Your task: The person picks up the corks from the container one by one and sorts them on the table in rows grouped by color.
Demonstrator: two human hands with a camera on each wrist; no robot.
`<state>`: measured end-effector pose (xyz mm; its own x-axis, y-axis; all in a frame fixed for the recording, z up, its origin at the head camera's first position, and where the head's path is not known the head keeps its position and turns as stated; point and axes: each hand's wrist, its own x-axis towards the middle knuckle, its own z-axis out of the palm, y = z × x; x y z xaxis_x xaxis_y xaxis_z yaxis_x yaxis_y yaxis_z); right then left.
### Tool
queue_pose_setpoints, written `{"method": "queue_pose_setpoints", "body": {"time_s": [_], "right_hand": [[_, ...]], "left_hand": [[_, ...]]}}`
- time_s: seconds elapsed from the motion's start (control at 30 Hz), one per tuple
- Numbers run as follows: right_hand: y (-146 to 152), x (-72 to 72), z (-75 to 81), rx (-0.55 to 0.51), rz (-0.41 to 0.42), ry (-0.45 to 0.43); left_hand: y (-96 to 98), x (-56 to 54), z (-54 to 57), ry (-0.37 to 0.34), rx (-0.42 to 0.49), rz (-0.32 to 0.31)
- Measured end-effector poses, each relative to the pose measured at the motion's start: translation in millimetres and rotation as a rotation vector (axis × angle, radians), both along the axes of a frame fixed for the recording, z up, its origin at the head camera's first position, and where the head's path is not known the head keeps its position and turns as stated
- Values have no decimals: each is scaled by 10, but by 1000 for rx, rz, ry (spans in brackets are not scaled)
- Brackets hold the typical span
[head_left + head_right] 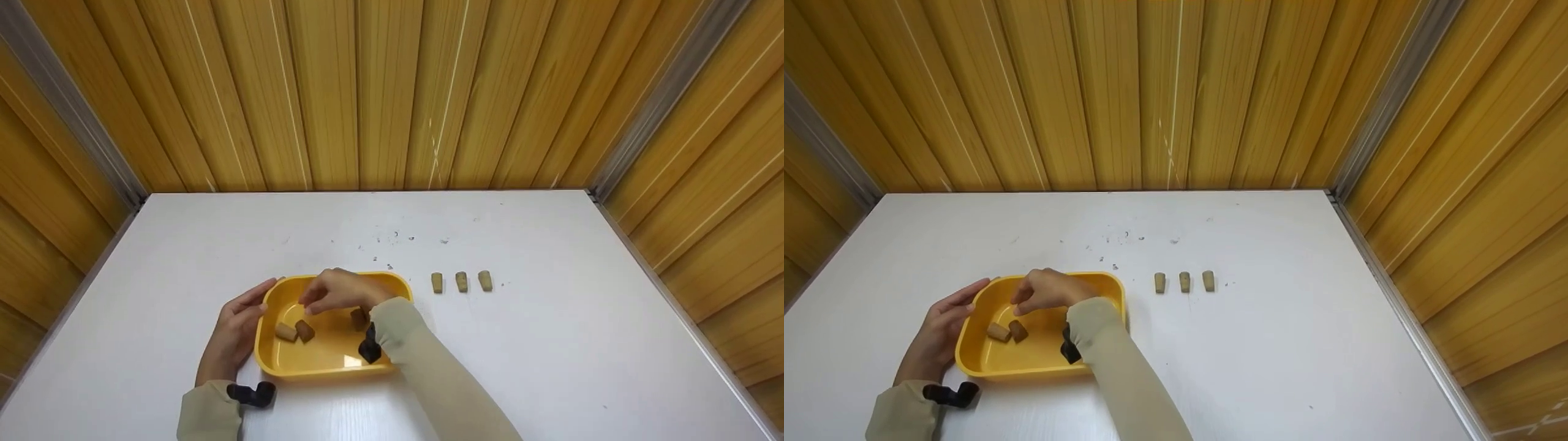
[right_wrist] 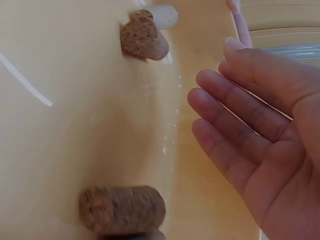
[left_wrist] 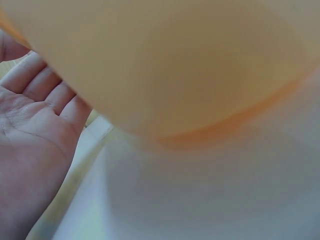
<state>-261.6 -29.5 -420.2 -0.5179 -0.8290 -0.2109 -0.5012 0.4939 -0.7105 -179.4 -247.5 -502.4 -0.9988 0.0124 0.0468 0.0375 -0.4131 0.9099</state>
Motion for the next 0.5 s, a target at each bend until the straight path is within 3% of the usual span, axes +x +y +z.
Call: {"method": "queue_pose_setpoints", "body": {"time_s": [0.17, 0.5], "right_hand": [[-99, 0, -58, 28, 31, 2], [-260, 60, -137, 68, -8, -59]], "left_hand": [[2, -13, 3, 3, 10, -17], [-6, -18, -11, -3, 28, -28]]}}
